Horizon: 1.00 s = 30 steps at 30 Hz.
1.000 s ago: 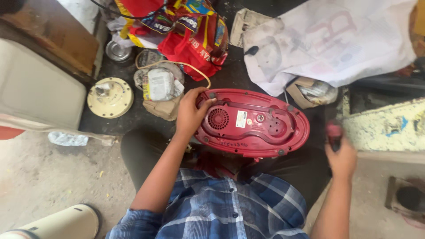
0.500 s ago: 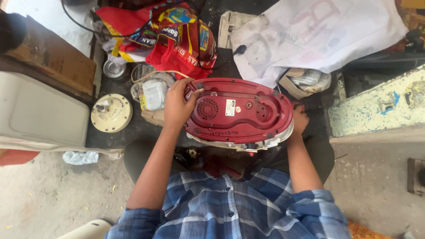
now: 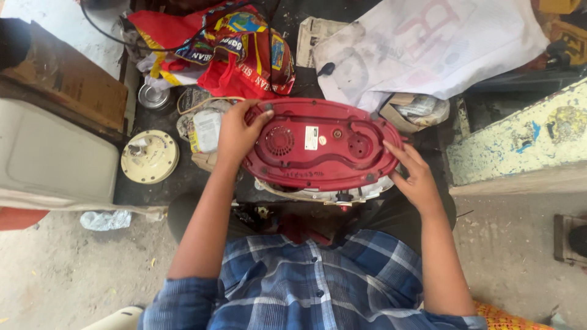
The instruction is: The person uses a cordless drill and a screwdriver to remove screws from the red base of a small appliance. They then lift the red cover to expose the internal wiring and components.
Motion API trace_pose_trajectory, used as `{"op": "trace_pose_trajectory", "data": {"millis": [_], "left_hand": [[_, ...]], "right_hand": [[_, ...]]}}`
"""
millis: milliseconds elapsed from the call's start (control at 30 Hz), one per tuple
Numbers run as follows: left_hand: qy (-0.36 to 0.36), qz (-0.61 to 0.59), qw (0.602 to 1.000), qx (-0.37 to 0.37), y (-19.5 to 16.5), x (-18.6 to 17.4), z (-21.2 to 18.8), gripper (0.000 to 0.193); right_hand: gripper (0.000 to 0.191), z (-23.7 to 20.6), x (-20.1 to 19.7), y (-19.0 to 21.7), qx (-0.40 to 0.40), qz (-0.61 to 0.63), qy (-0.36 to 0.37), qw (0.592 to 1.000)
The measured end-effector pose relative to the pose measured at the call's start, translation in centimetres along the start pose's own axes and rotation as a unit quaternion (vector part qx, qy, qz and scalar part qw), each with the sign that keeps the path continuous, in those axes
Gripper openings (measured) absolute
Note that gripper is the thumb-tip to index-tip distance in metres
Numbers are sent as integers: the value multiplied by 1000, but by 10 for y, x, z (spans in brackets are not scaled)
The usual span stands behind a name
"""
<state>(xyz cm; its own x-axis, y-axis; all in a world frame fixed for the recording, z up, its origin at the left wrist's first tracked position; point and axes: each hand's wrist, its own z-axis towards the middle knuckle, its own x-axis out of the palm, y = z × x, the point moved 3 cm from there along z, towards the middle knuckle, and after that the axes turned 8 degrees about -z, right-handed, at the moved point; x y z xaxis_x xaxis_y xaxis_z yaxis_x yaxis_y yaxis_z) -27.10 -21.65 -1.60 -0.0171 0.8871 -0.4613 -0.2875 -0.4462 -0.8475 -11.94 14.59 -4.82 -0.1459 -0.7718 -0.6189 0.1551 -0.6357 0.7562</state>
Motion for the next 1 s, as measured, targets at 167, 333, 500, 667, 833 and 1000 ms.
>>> {"op": "trace_pose_trajectory", "data": {"millis": [167, 333, 500, 667, 833, 1000], "left_hand": [[58, 5, 997, -44, 10, -13, 17, 39], [169, -77, 961, -206, 25, -26, 45, 48], [225, -316, 854, -346, 28, -31, 50, 65], [157, -389, 827, -375, 28, -26, 36, 89], [81, -514, 790, -325, 40, 3, 24, 92], [-55, -635, 735, -232, 51, 40, -5, 67]], "right_hand": [[61, 10, 8, 33, -150, -109, -143, 972], [64, 26, -3, 52, -197, -117, -97, 969], [44, 39, -7, 54, -202, -43, -62, 976], [39, 44, 11, 22, -162, 47, -110, 980], [22, 48, 42, -32, 16, 334, -119, 935], [19, 51, 46, -45, 6, 336, -134, 932]]}}
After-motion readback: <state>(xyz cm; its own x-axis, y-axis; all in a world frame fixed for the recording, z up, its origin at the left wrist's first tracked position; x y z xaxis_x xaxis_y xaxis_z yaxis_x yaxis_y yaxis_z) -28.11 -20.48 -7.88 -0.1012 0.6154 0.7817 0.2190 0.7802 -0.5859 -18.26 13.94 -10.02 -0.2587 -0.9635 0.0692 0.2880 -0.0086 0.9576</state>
